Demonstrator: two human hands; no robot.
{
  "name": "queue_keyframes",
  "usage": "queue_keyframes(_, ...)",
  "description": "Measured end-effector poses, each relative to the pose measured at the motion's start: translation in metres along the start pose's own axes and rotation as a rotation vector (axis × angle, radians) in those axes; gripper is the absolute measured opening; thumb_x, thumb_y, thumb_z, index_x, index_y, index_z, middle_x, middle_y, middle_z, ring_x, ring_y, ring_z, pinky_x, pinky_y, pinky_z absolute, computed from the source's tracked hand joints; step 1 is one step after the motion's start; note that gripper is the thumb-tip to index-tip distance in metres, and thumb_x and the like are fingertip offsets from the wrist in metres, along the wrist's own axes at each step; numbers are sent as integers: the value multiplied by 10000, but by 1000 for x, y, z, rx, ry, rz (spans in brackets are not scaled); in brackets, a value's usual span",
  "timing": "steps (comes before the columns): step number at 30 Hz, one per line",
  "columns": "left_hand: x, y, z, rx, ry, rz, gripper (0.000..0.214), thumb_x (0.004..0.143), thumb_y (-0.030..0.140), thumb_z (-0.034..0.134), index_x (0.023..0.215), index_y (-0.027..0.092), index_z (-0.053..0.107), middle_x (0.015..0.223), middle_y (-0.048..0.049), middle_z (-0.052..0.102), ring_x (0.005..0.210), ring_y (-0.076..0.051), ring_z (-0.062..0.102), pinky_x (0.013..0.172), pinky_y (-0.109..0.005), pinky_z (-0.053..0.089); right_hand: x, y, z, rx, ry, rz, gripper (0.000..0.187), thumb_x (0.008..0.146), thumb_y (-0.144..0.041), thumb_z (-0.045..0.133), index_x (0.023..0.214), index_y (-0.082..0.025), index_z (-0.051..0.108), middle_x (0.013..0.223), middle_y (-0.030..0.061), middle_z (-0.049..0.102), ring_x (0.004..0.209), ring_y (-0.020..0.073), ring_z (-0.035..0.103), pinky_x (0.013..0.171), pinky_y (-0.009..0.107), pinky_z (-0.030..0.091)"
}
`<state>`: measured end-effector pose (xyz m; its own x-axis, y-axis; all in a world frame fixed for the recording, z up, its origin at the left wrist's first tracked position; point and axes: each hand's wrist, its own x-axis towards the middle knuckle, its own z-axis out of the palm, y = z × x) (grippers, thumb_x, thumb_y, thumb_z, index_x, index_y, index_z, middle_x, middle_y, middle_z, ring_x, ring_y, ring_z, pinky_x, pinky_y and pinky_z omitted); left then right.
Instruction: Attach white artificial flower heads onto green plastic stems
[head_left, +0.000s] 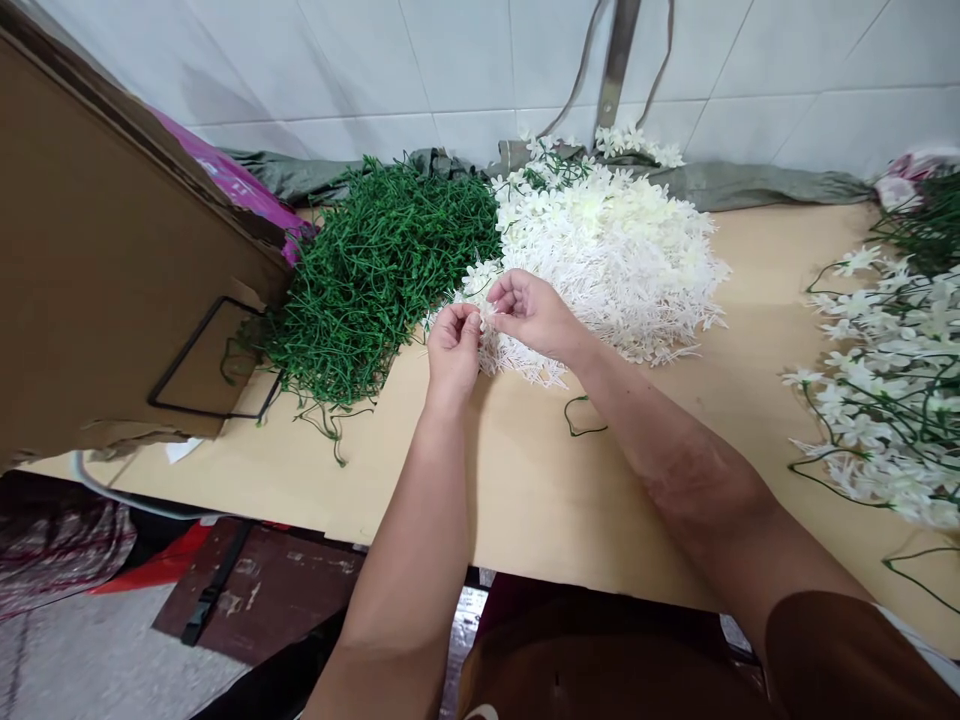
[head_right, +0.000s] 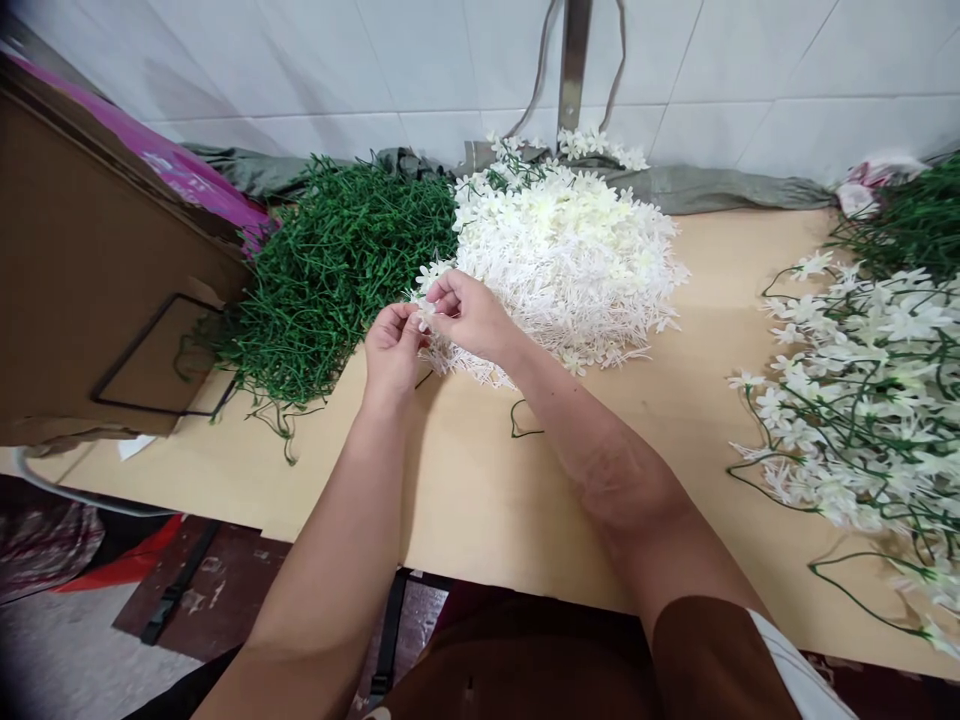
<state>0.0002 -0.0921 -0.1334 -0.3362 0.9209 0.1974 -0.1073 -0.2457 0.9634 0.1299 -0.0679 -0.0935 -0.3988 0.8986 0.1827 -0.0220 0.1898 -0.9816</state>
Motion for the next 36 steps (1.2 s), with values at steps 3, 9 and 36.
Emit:
queue_keyframes(3,0,-4,-1,40,-27,33,311,765,423,742,713,197,535,633,34,493,519,-75,414,493,-214,377,0,1,3,8,-26,24,213,742,-91,651,825,-196,485,725,-46,498,676,88,492,657,256,446)
queue_keyframes(9,-1,-10,-3,135,-96,121,439,776,642,619,763,231,464,644,28,447,545,-104,398,507,-246,368,-1,5,9,-59,-56,19,241,773,-175,688,735,-202,451,677,-54,487,632,91,482,613,252,419)
queue_keyframes(36,-11,1,4,184,-80,229,473,824,641,573,641,213,487,574,21,449,526,-98,385,504,-253,342,-3,-29,-53,-102,172,-123,153,844,-241,628,781,-196,496,707,-23,532,676,83,539,682,280,496)
